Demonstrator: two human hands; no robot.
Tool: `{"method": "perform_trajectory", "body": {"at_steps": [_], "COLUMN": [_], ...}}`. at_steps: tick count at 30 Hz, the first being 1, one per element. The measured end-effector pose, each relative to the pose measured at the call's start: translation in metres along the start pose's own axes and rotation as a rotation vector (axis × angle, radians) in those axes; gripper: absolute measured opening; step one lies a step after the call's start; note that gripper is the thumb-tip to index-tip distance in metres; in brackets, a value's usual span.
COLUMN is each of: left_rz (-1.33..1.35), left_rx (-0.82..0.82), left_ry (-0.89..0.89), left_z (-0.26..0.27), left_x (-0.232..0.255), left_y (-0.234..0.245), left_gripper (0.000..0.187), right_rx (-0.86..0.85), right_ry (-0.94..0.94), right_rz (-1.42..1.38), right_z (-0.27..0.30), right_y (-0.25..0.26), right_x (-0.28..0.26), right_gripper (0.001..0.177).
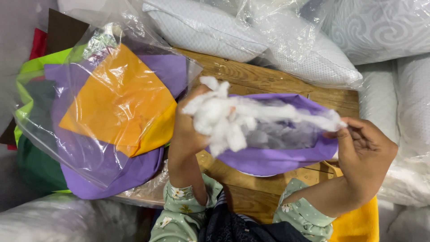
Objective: Stuffing a purple fabric cushion cover with white polyester fiberfill by hand.
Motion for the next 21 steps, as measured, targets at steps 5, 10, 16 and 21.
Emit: {"method": "perform_trajectory", "body": {"at_steps": [5, 10, 16, 21], "left_rz": [-0.304, -0.307, -0.04, 0.26], "left_rx": [0.019, -0.095, -0.21, -0.336], "left_ry": [-0.044, -0.024, 0.147, 0.06], "left_z": [-0.009, -0.009, -0.005, 0.004], "left_x": [0.006, -0.005, -0.025, -0.035], "left_y": [0.009, -0.009, -0.028, -0.046], "left_gripper": [0.041, 0.061, 0.063, 0.063], "right_rx": [-0.041, -0.266, -0.169, -0.375], "right_ry": [0.052, -0.217, 0.214, 0.12], "right_rz": [0.287, 0.44, 0.406, -0.129], "right_z": [-0.008, -0.013, -0.001, 0.004], "right_y": [0.005, -0.023, -0.022, -0.05], "right_x": [0.027, 0.016, -0.046, -0.066], "right_gripper": [0.018, 0.034, 0.051, 0.074]}}
Point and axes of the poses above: each hand's wrist, its own z-axis away from the middle knuckle, its own y-axis out of the back of the hand, x = y × z, the point moved 3 cm from there along -z, towards the middle knuckle, and after that the axes turned 6 degrees about -z, right-handed, at the moved point
